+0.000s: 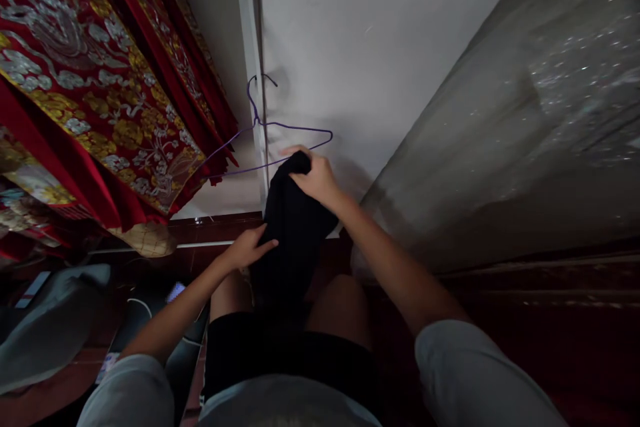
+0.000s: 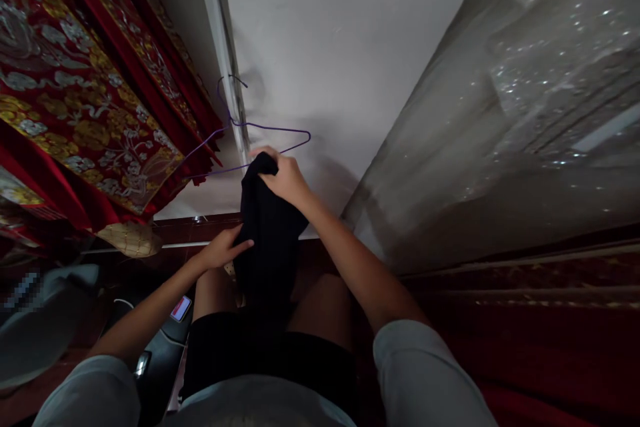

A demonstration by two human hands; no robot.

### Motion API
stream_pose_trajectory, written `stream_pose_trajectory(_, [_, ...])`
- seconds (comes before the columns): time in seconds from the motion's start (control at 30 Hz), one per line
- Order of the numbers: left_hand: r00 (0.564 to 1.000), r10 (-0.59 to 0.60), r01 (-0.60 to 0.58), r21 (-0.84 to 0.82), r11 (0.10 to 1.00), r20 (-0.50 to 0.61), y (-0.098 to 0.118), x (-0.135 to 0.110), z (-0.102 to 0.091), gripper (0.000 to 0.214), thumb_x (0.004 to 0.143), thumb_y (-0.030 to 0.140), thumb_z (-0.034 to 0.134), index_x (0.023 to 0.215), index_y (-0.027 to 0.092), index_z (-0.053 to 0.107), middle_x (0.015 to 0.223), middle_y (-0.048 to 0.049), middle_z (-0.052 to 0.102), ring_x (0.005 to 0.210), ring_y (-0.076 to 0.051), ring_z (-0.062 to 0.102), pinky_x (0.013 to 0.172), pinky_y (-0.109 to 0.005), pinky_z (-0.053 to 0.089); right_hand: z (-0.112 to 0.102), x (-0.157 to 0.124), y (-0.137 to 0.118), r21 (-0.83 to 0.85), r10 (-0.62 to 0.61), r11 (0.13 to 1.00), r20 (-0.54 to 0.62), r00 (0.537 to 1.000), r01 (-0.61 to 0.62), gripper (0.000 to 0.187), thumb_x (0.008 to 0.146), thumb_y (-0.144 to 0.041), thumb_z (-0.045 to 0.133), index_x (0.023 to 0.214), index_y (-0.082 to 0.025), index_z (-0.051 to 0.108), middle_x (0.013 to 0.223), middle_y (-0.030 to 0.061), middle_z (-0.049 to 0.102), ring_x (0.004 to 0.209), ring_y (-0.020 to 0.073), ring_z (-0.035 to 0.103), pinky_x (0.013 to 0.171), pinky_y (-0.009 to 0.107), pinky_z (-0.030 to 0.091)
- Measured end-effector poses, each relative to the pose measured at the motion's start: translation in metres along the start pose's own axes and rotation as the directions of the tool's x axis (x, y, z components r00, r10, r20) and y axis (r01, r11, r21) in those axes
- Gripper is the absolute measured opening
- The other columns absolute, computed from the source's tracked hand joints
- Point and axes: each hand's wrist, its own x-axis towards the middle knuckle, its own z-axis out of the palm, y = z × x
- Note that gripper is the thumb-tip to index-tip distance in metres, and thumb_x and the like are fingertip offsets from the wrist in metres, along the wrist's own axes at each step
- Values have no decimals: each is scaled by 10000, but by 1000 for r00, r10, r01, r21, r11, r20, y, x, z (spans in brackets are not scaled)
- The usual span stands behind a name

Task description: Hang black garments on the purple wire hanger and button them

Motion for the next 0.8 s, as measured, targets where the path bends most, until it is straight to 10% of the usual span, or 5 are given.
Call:
stream_pose_trajectory(0.23, [963, -262, 240, 248, 939, 61, 0, -43, -70, 293, 982, 336, 481, 1052, 157, 703, 1053, -112, 763, 946, -265, 707, 888, -365, 517, 22, 19, 46, -170, 513, 848, 26, 858, -502, 175, 841, -329, 679, 764, -172, 675, 948, 163, 773, 1007, 333, 732, 859, 404, 576])
stream_pose_trajectory(0.37, [915, -363, 403, 395, 826, -173, -1, -47, -118, 262, 949, 274, 431, 877, 168, 659, 900, -117, 720, 855, -266, 673, 851, -398, 513, -9, 14, 51, -241, 521, 830, 12, 853, -503, 258, 744, -384, 778, 673, -180, 636, 792, 117, 744, 871, 328, 741, 714, 365, 567])
stream_pose_trajectory(0.6, [913, 157, -11, 363, 932, -376, 31, 17, -142, 148, 912, 198, 463, 965, 177, 599, 1077, -93, 663, 1030, -221, 637, 1000, -386, 503, -17, -22, 17, -150, 504, 854, 2, 863, -498, 201, 802, -367, 712, 770, -170, 687, 829, 110, 761, 864, 296, 747, 754, 384, 600])
stream_pose_trajectory(0.8, [892, 267, -81, 453, 888, -364, 61, 57, -138, 372, 870, 75, 445, 1197, 172, 595, 1133, -94, 706, 1080, -233, 670, 1014, -385, 511, -59, -26, 1, -313, 247, 900, -204, 948, -302, 365, 837, -352, 709, 1165, -192, 694, 1116, 142, 752, 1190, 362, 675, 1032, 520, 532])
